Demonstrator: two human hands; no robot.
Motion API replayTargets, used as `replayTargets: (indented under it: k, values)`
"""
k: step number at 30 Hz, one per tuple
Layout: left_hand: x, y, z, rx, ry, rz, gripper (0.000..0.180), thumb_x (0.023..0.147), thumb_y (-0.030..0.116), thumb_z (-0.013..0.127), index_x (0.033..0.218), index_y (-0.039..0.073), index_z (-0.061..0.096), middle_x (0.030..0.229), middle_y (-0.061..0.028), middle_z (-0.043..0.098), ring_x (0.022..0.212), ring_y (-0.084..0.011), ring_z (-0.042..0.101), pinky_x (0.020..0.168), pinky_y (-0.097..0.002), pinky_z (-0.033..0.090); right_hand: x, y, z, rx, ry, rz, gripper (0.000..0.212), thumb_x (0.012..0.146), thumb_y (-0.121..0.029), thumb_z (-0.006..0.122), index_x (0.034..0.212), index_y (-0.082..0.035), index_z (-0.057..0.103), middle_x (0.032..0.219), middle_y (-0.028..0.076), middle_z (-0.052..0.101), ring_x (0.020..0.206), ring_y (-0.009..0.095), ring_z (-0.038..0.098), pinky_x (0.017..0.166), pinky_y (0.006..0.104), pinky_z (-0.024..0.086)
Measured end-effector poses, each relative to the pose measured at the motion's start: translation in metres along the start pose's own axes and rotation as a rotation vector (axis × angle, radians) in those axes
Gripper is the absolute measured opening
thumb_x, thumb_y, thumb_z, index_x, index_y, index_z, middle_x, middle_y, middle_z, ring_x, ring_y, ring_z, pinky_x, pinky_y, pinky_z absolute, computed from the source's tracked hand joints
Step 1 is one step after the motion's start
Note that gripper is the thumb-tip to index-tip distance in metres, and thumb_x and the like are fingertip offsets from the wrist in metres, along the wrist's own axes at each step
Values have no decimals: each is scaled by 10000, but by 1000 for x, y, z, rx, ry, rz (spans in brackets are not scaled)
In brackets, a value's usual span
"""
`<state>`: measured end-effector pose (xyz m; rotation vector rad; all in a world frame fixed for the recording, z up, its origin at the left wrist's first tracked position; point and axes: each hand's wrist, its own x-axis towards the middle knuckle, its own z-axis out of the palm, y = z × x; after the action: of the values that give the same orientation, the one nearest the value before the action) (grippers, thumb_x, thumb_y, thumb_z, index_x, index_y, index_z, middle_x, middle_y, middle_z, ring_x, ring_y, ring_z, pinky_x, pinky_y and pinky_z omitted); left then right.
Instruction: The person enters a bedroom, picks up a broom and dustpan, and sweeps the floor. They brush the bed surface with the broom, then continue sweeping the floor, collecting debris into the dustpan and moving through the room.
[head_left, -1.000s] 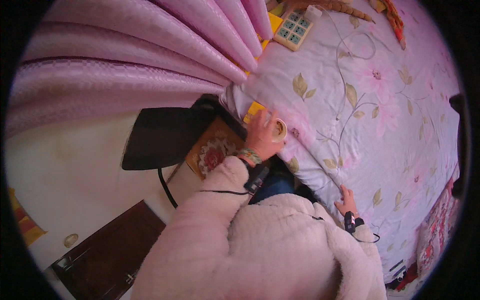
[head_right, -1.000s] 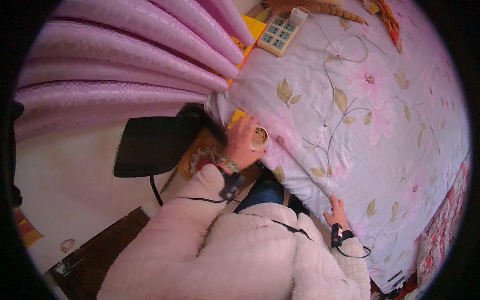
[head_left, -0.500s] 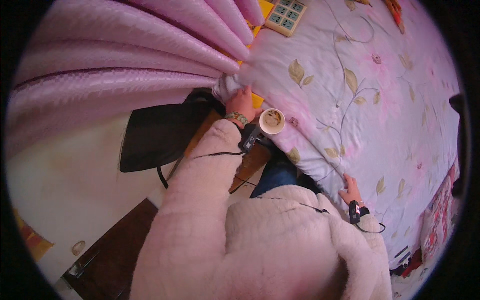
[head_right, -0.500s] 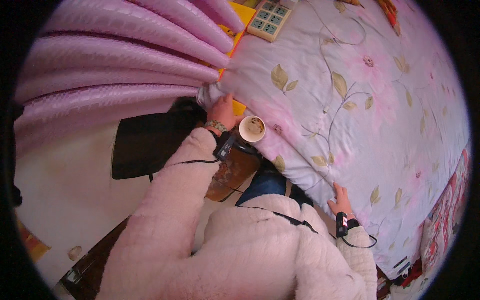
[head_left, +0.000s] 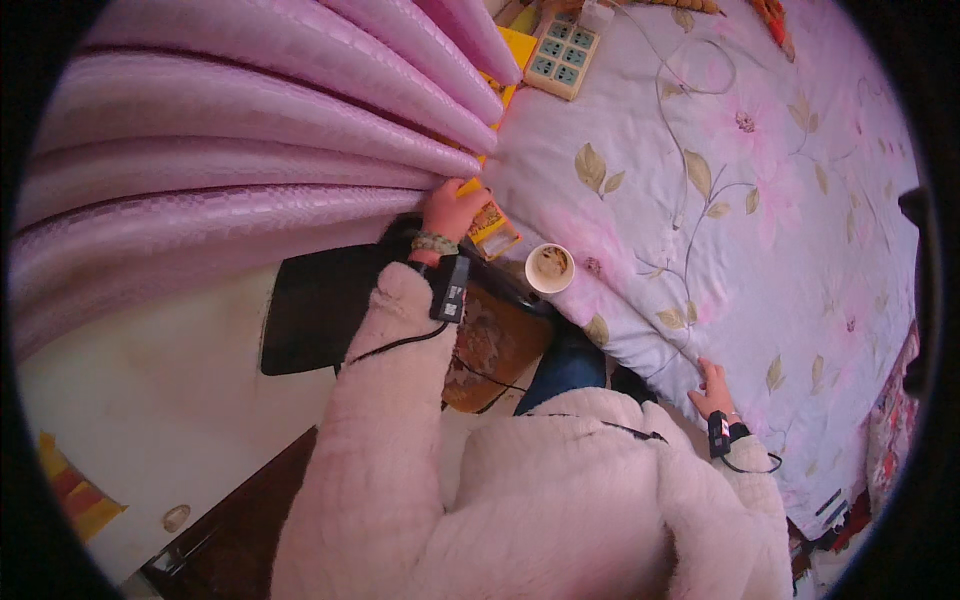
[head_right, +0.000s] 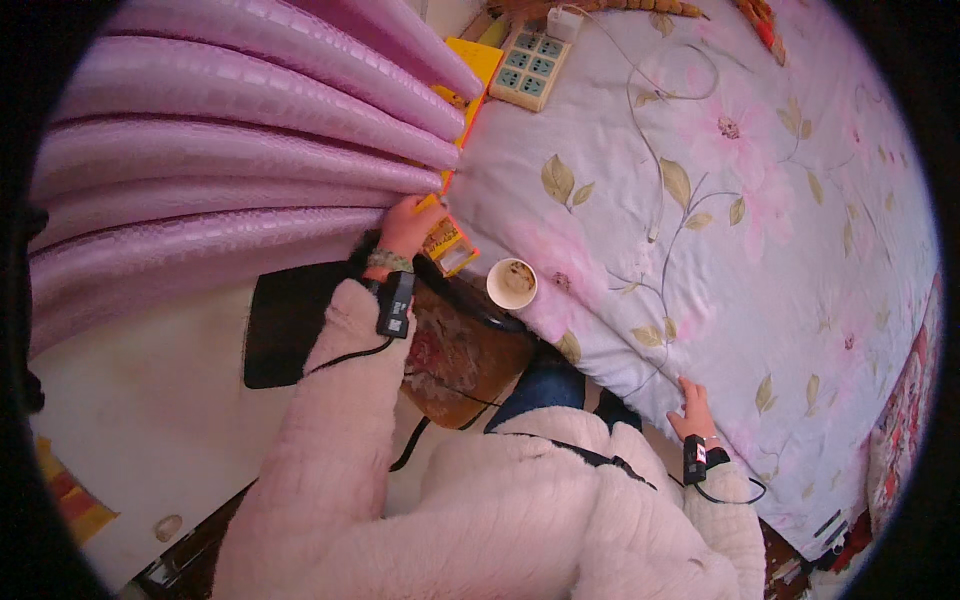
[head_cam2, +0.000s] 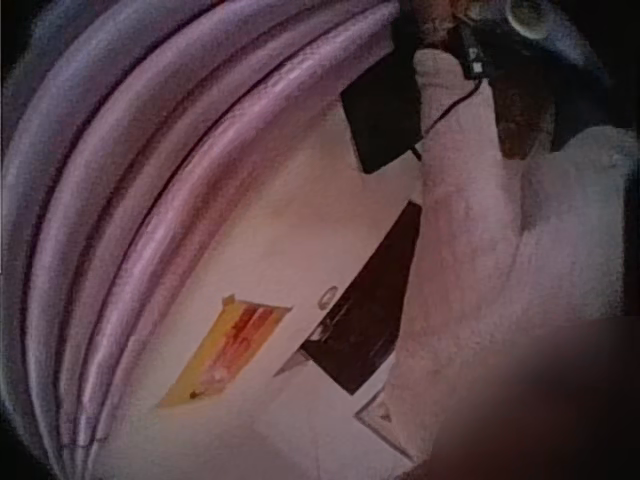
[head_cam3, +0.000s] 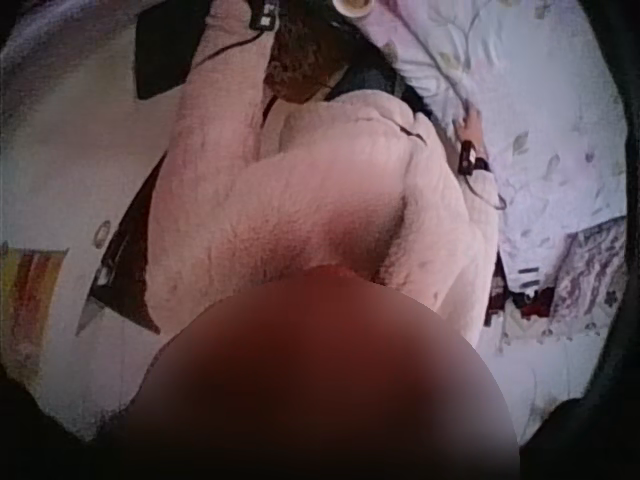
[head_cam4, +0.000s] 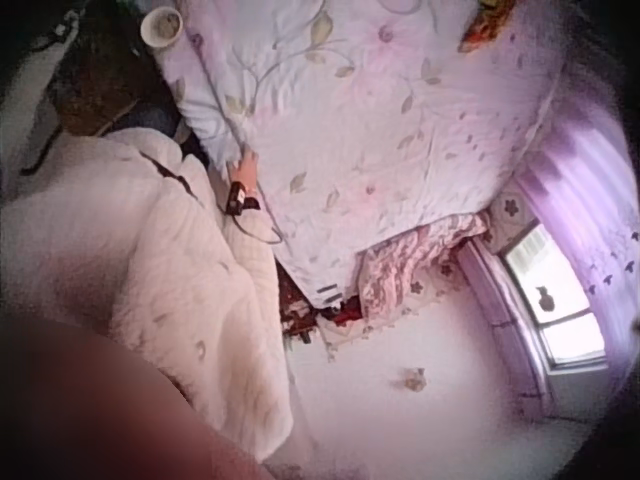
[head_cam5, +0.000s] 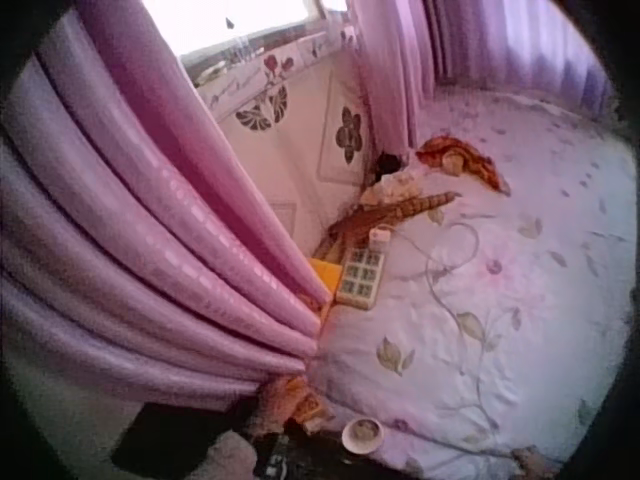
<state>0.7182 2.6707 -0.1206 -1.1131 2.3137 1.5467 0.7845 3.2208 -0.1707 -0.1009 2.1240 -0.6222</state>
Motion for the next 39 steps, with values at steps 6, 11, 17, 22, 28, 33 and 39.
replayTargets:
  k: [6, 11, 17, 22, 28, 33, 39]
  values:
    - [-15, -3, -5, -677, -206, -380, 212, 802, 309, 605, 901, 124, 573, 796, 35, 605, 614, -63, 567, 419, -193, 388, 0, 4, 2, -7, 33, -37, 705, 631, -67, 646, 1276, -94, 361, 1150, 138, 393, 988, 287, 493, 801, 324, 473]
    - [-30, 1, 8, -713, -133, -314, 210, 803, 331, 612, 848, 129, 576, 717, 31, 585, 543, -65, 537, 381, -194, 357, 0, 6, 3, -4, 25, -16, 708, 629, -64, 644, 1278, -94, 363, 1139, 138, 400, 971, 287, 501, 796, 323, 473]
    - [-51, 16, 14, -383, 76, -118, 323, 789, 365, 624, 828, 48, 578, 684, -5, 578, 510, -91, 537, 394, -223, 391, -2, 7, 3, -2, 36, -33, 715, 627, -63, 653, 1280, -101, 365, 1124, 133, 411, 918, 274, 518, 772, 329, 476]
    - [-57, 14, 16, -182, 196, 31, 330, 801, 343, 614, 839, 19, 564, 686, -28, 573, 517, -97, 539, 408, -231, 406, 0, 14, 4, -14, 19, -15, 724, 632, -69, 658, 1289, -127, 359, 1124, 134, 411, 900, 272, 526, 768, 333, 479]
    - [-80, 19, 24, -196, 296, 5, 274, 833, 277, 582, 866, 8, 543, 728, -64, 589, 532, -122, 561, 390, -234, 435, 4, 29, 9, 7, 30, -99, 734, 638, -59, 652, 1301, -145, 347, 1122, 135, 417, 912, 280, 520, 779, 334, 474]
    - [-107, 26, 33, -80, 312, 40, 252, 838, 220, 570, 872, -25, 523, 761, -89, 598, 570, -150, 593, 420, -255, 485, 3, 34, 10, 48, 48, -170, 744, 639, -43, 637, 1313, -150, 340, 1099, 135, 433, 897, 275, 521, 766, 332, 471]
    - [-118, 11, 60, 47, 350, 193, 213, 798, 170, 608, 844, -16, 514, 758, -130, 590, 630, -233, 594, 527, -334, 482, 1, 30, 6, 78, 24, -160, 738, 640, -38, 630, 1311, -147, 342, 1078, 135, 445, 881, 271, 519, 765, 333, 466]
